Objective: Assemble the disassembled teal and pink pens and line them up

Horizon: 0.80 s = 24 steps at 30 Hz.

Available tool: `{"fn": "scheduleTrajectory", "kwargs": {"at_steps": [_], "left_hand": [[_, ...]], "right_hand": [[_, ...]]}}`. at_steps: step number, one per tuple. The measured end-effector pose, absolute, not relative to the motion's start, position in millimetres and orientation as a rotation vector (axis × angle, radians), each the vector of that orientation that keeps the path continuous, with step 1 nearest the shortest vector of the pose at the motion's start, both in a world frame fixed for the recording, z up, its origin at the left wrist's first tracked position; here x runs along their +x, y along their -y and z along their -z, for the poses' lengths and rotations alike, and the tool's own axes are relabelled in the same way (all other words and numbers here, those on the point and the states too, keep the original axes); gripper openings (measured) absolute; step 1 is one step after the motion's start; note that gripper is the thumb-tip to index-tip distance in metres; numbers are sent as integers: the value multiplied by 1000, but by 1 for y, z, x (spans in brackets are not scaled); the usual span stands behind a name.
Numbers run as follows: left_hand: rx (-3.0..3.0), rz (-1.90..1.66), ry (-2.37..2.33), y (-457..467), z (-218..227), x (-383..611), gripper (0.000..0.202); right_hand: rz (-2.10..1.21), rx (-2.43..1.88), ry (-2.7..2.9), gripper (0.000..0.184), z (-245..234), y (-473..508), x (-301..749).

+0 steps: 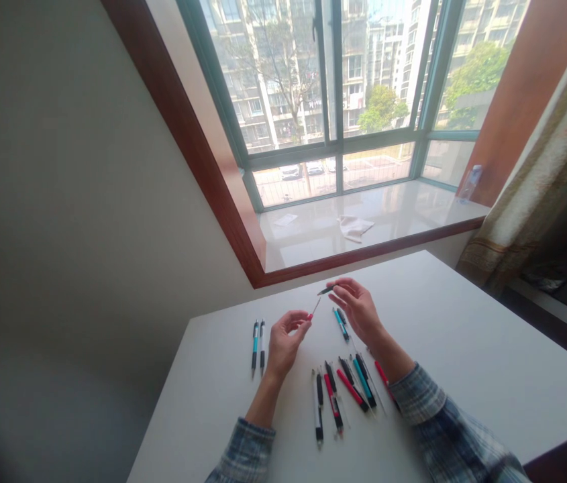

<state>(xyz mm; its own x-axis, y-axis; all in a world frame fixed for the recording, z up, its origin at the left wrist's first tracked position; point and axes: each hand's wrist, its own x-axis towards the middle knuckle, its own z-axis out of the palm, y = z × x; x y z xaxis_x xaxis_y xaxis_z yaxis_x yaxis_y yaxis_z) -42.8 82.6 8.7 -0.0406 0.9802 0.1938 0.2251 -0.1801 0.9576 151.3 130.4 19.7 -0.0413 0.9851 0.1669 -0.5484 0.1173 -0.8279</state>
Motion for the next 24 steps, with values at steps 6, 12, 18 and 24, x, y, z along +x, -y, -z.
{"fn": "scheduleTrajectory", "kwargs": {"at_steps": [6, 12, 18, 24], "left_hand": [[1459, -1294, -1350, -83, -9, -44, 19], [1466, -1297, -1350, -84, -8, -44, 19], [1502, -1294, -1354, -84, -5, -44, 18], [1517, -1270, -1362, -84, -7, -44, 18]], "right_hand": [[-1355, -776, 696, 32, -15, -136, 158], [-1287, -827, 746, 31, -9, -135, 152], [-1317, -836, 761, 37, -8, -136, 151], [-1279, -863, 917, 36, -11, -133, 150]]}}
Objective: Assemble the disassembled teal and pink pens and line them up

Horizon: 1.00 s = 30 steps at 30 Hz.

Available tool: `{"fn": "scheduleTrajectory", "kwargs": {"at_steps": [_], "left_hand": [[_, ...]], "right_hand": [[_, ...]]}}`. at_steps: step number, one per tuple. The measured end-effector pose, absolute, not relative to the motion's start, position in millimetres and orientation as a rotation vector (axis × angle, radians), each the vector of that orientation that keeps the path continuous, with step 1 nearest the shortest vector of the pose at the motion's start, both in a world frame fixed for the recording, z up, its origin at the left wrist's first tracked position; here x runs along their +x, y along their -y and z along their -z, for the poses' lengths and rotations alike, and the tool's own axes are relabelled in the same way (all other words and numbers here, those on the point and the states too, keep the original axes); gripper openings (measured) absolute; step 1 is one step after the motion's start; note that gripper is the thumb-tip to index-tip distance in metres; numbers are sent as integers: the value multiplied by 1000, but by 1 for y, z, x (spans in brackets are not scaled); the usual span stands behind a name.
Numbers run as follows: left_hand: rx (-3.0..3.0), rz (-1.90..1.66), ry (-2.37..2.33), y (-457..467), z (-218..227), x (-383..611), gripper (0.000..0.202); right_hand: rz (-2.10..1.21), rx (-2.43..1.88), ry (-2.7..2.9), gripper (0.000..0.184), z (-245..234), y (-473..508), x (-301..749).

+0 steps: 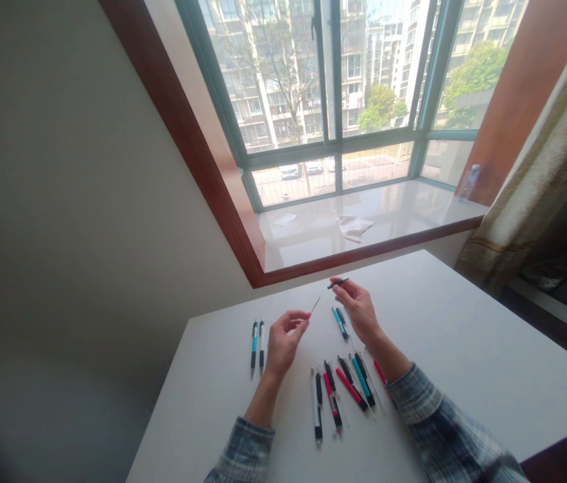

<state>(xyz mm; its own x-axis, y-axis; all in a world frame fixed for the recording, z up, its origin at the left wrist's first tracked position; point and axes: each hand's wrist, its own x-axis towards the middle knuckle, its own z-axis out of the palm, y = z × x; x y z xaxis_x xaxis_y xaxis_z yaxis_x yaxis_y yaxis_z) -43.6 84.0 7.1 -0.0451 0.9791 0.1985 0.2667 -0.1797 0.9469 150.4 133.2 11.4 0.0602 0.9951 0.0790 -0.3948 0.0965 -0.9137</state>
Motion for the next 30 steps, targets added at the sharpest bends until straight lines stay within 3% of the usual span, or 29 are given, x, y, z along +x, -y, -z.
{"fn": "scheduleTrajectory", "kwargs": {"at_steps": [15, 30], "left_hand": [[1529, -1286, -1347, -83, -8, -43, 18], [1539, -1282, -1337, -83, -9, -43, 18]], "right_hand": [[-1219, -907, 1166, 44, -23, -125, 146], [-1212, -847, 1302, 34, -15, -126, 143]]}}
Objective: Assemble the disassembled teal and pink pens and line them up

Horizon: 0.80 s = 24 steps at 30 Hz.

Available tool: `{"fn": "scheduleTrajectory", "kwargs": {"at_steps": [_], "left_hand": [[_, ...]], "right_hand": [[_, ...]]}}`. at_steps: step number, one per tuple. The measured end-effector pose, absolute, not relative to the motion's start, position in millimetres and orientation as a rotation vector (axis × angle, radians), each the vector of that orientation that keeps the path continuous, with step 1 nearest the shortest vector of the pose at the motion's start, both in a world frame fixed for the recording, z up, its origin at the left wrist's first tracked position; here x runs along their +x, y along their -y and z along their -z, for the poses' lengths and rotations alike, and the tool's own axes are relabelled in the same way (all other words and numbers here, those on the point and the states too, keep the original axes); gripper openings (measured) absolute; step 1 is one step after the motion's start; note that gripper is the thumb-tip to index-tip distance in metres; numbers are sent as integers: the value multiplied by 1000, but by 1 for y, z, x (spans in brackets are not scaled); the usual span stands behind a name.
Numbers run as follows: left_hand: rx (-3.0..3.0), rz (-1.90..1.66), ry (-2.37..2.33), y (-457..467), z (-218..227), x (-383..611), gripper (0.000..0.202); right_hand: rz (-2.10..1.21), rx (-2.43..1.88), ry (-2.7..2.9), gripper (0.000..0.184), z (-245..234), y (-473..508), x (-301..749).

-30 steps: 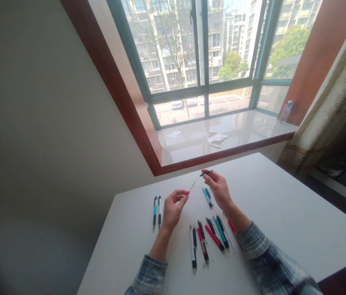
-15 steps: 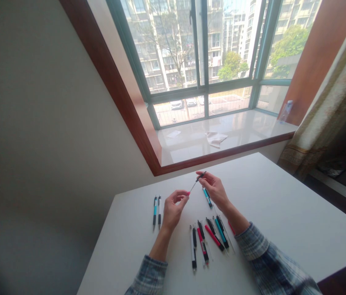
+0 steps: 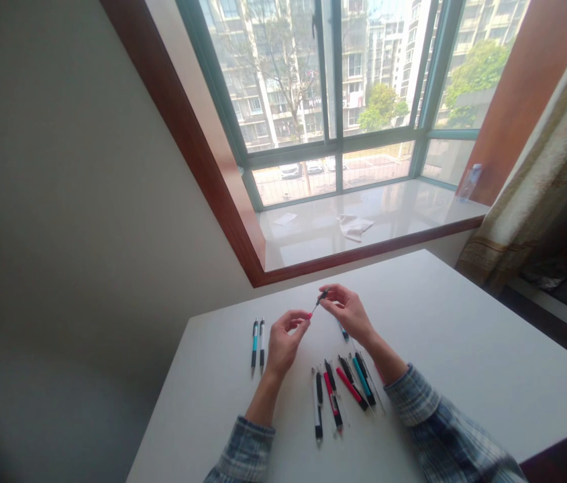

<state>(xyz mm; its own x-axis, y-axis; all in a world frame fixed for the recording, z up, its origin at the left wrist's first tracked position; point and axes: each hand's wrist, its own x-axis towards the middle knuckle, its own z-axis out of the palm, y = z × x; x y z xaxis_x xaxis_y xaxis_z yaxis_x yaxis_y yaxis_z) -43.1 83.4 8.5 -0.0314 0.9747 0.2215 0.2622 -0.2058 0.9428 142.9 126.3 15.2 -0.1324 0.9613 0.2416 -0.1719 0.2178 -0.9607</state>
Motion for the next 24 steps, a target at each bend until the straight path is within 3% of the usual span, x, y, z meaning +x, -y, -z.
{"fn": "scheduleTrajectory", "kwargs": {"at_steps": [11, 24], "left_hand": [[1516, -1296, -1314, -83, -11, -43, 20], [1537, -1280, -1310, -84, -10, -43, 22]], "right_hand": [[-1327, -826, 1425, 33, -15, -121, 138], [-1101, -989, 1579, 27, -14, -121, 140]]}}
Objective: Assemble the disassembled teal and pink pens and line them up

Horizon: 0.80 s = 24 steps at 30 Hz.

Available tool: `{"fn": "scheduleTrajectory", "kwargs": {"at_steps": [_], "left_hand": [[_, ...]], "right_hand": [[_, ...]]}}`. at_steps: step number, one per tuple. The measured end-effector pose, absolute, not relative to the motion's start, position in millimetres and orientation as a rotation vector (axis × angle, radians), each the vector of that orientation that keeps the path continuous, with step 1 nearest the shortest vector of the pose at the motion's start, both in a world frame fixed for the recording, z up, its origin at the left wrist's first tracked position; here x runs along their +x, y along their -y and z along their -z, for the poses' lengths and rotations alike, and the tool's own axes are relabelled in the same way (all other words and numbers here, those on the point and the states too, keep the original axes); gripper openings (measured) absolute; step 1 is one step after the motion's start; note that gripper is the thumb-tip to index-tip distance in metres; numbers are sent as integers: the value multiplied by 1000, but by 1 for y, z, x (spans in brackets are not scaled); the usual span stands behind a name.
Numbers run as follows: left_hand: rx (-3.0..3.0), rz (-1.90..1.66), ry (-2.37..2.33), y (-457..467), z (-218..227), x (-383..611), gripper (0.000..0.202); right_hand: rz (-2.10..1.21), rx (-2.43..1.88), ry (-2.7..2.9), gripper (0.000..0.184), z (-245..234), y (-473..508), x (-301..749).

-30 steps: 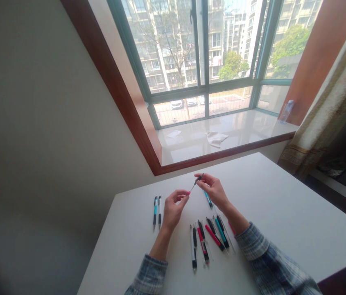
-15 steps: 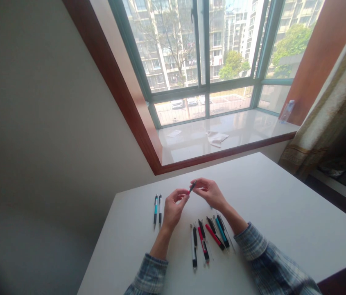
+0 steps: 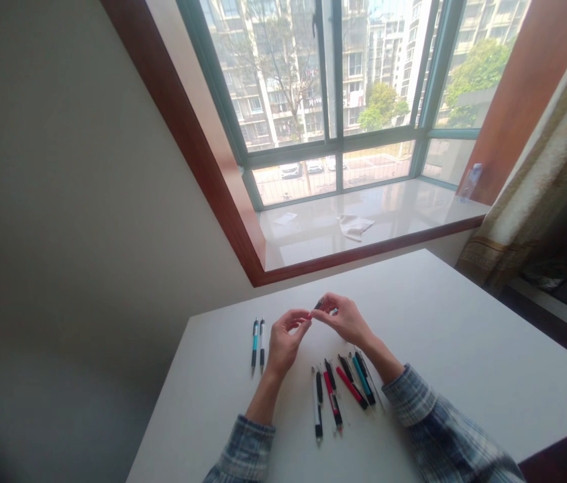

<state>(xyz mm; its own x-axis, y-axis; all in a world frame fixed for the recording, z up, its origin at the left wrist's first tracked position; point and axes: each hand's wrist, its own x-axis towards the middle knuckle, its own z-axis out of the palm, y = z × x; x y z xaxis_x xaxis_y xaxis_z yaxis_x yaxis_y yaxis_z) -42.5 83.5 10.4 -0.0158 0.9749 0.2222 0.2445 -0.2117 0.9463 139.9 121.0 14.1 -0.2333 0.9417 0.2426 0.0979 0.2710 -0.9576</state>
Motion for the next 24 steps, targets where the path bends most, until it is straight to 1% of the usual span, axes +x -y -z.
{"fn": "scheduleTrajectory", "kwargs": {"at_steps": [2, 4, 6, 8, 12, 14, 19, 24], "left_hand": [[1530, -1274, -1311, -83, -11, -43, 23], [1525, -1278, -1314, -83, -11, -43, 22], [1519, -1290, -1316, -84, -9, -44, 21], [1514, -1303, -1322, -84, -8, -44, 20], [1520, -1300, -1327, -84, -7, -44, 20], [1531, -1292, -1334, -83, -8, -44, 20], [1548, -1296, -1350, -82, -10, -44, 18], [1575, -1288, -1359, -82, -11, -43, 16]], "right_hand": [[-1123, -982, 1575, 31, -16, -121, 140], [-1134, -969, 1548, 39, -17, -120, 141], [-1132, -939, 1509, 44, -19, -120, 142], [-1127, -899, 1479, 41, -20, -121, 143], [-1102, -870, 1477, 29, -21, -122, 143], [-1084, -886, 1483, 27, -20, -122, 142], [-987, -978, 1526, 29, -20, -121, 142], [-845, -1126, 1568, 38, -18, -121, 143]]}}
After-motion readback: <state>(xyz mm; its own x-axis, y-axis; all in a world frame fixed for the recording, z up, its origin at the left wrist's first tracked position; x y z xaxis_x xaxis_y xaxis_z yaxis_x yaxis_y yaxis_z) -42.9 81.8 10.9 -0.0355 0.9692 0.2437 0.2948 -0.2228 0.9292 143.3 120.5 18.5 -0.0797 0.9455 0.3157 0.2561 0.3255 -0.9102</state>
